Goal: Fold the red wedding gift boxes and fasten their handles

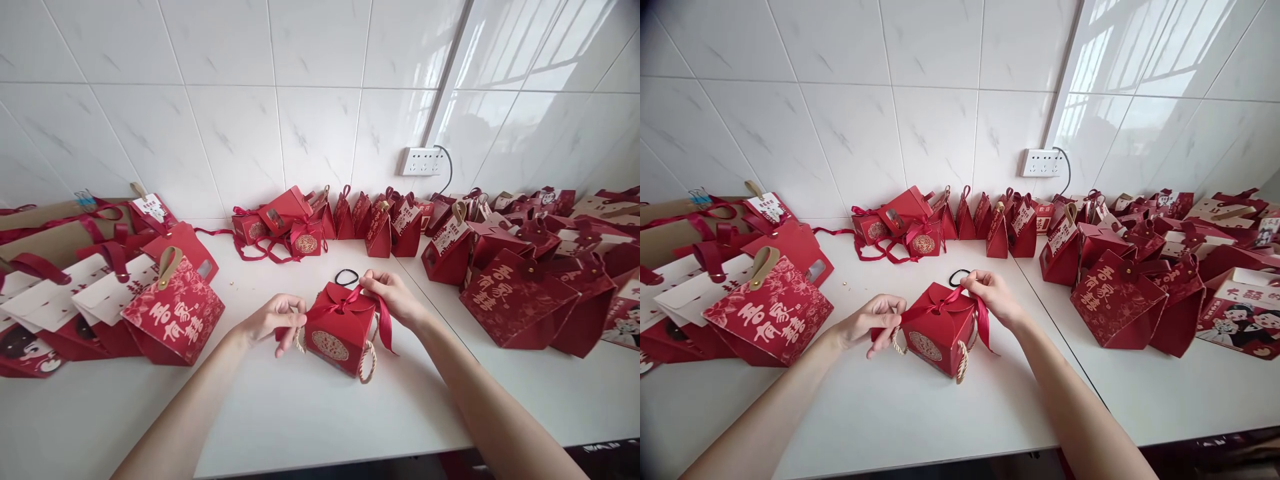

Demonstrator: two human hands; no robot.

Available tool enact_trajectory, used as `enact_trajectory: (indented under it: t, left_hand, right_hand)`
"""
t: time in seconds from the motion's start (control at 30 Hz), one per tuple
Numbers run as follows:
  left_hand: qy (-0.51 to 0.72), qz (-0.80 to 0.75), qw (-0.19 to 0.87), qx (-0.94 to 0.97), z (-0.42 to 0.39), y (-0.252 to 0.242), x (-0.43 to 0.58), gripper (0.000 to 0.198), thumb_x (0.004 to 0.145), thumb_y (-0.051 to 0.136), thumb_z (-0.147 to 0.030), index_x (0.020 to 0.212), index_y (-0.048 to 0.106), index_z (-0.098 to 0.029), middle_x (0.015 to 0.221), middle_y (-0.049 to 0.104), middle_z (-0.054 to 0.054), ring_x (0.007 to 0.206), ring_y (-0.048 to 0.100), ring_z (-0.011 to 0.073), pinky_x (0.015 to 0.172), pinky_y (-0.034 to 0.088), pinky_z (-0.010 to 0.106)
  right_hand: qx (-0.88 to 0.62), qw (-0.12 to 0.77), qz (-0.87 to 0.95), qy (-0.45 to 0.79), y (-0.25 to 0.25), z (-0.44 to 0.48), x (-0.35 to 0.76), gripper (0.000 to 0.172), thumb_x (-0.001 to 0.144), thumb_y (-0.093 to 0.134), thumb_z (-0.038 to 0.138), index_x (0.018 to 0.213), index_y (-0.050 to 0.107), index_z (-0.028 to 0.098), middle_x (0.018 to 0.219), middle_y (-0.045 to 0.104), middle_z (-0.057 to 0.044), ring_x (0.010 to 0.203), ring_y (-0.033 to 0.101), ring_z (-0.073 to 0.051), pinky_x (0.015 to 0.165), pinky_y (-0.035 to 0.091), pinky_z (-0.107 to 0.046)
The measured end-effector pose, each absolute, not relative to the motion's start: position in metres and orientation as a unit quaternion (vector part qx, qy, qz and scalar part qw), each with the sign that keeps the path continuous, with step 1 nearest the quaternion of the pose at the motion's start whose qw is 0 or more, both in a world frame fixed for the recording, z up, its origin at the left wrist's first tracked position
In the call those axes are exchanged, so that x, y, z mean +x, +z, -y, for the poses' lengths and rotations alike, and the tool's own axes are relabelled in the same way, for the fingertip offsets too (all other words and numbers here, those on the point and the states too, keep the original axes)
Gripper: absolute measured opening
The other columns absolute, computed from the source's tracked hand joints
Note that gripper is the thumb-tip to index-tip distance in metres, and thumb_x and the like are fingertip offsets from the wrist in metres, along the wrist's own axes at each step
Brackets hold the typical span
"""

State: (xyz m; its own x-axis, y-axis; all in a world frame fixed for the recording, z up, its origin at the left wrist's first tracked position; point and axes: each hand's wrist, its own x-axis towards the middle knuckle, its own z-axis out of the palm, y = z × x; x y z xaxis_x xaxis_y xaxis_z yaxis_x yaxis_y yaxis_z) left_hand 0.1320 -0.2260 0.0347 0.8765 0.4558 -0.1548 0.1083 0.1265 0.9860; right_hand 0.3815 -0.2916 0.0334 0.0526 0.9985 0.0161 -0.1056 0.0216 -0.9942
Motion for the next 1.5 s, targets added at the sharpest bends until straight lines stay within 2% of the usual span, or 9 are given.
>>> enact_trajectory:
  t: [0.13, 0.27, 0.4, 0.57, 0.77, 0.93, 1.2, 1.3, 1.5]
  left_hand:
    - [-0.012, -0.148, 0.767, 0.624, 0.226, 0.038, 0.126, 0.042, 0.064, 0.077, -0.049, 0.063, 0.048, -0.018, 0.049, 0.067, 0.008, 0.038, 0.059, 0.0174, 0.035, 0.03, 0.021]
    - [-0.08, -0.148, 0.79, 0.59, 0.22, 0.041, 0.117, 0.058, 0.056, 0.076, -0.063, 0.084, 0.065, -0.013, 0.051, 0.067, 0.011, 0.038, 0.06, 0.0231, 0.031, 0.023, 0.022]
    - [-0.046, -0.168, 0.803, 0.57, 0.215, 0.04, 0.113, 0.066, 0.054, 0.074, -0.067, 0.089, 0.066, -0.012, 0.056, 0.068, 0.015, 0.042, 0.063, 0.0274, 0.031, 0.026, 0.021]
    - [0.121, -0.182, 0.813, 0.54, 0.216, 0.037, 0.119, 0.049, 0.053, 0.08, -0.054, 0.072, 0.056, -0.016, 0.069, 0.069, 0.01, 0.042, 0.062, 0.0201, 0.03, 0.015, 0.015]
    - [0.154, -0.237, 0.775, 0.565, 0.22, 0.039, 0.126, 0.037, 0.059, 0.075, -0.043, 0.061, 0.049, -0.017, 0.063, 0.064, 0.006, 0.045, 0.057, 0.0147, 0.041, 0.037, 0.023]
    - [0.136, -0.243, 0.772, 0.571, 0.218, 0.039, 0.127, 0.029, 0.055, 0.069, -0.031, 0.053, 0.044, -0.018, 0.052, 0.056, 0.003, 0.043, 0.042, 0.0097, 0.04, 0.027, 0.021]
    - [0.1, -0.231, 0.759, 0.6, 0.218, 0.039, 0.124, 0.032, 0.061, 0.074, -0.044, 0.063, 0.06, -0.015, 0.041, 0.046, -0.001, 0.035, 0.029, 0.0057, 0.037, 0.014, 0.02]
    - [0.107, -0.233, 0.751, 0.609, 0.219, 0.038, 0.125, 0.039, 0.064, 0.076, -0.048, 0.058, 0.054, -0.017, 0.037, 0.036, -0.006, 0.034, 0.024, 0.0042, 0.037, 0.013, 0.02]
    - [0.111, -0.248, 0.74, 0.615, 0.218, 0.036, 0.127, 0.046, 0.066, 0.077, -0.046, 0.054, 0.042, -0.018, 0.042, 0.039, -0.006, 0.035, 0.033, 0.0055, 0.036, 0.019, 0.019]
  right_hand:
    - [-0.479, 0.554, 0.467, 0.496, 0.039, 0.293, 0.389, 0.045, 0.06, 0.081, 0.05, 0.062, 0.048, 0.018, 0.042, 0.038, 0.009, 0.036, 0.029, -0.003, 0.037, 0.019, -0.018]
    - [-0.459, 0.504, 0.484, 0.549, 0.043, 0.3, 0.4, 0.043, 0.07, 0.073, 0.051, 0.061, 0.045, 0.019, 0.037, 0.031, 0.011, 0.033, 0.019, -0.002, 0.034, 0.013, -0.018]
    - [-0.478, 0.41, 0.529, 0.57, 0.045, 0.307, 0.406, 0.053, 0.077, 0.06, 0.061, 0.05, 0.04, 0.02, 0.031, 0.032, 0.007, 0.027, 0.026, -0.005, 0.03, 0.015, -0.02]
    - [-0.485, 0.306, 0.575, 0.584, 0.043, 0.307, 0.406, 0.054, 0.074, 0.063, 0.064, 0.054, 0.05, 0.016, 0.043, 0.044, 0.004, 0.037, 0.039, -0.006, 0.036, 0.027, -0.021]
    - [-0.445, 0.261, 0.598, 0.613, 0.041, 0.304, 0.406, 0.051, 0.076, 0.068, 0.056, 0.055, 0.04, 0.018, 0.044, 0.031, 0.009, 0.037, 0.028, -0.003, 0.037, 0.018, -0.02]
    - [-0.427, 0.348, 0.604, 0.576, 0.038, 0.302, 0.403, 0.041, 0.072, 0.073, 0.048, 0.062, 0.051, 0.016, 0.059, 0.047, 0.004, 0.052, 0.045, -0.007, 0.05, 0.036, -0.022]
    - [-0.406, 0.357, 0.586, 0.604, 0.039, 0.304, 0.397, 0.042, 0.077, 0.069, 0.05, 0.062, 0.048, 0.016, 0.053, 0.042, 0.006, 0.049, 0.034, -0.006, 0.047, 0.024, -0.021]
    - [-0.414, 0.344, 0.581, 0.611, 0.039, 0.304, 0.397, 0.042, 0.075, 0.071, 0.05, 0.063, 0.05, 0.016, 0.049, 0.036, 0.008, 0.044, 0.025, -0.004, 0.043, 0.015, -0.021]
    - [-0.408, 0.344, 0.584, 0.612, 0.035, 0.299, 0.402, 0.043, 0.07, 0.076, 0.048, 0.059, 0.053, 0.014, 0.053, 0.042, 0.006, 0.049, 0.031, -0.005, 0.048, 0.02, -0.022]
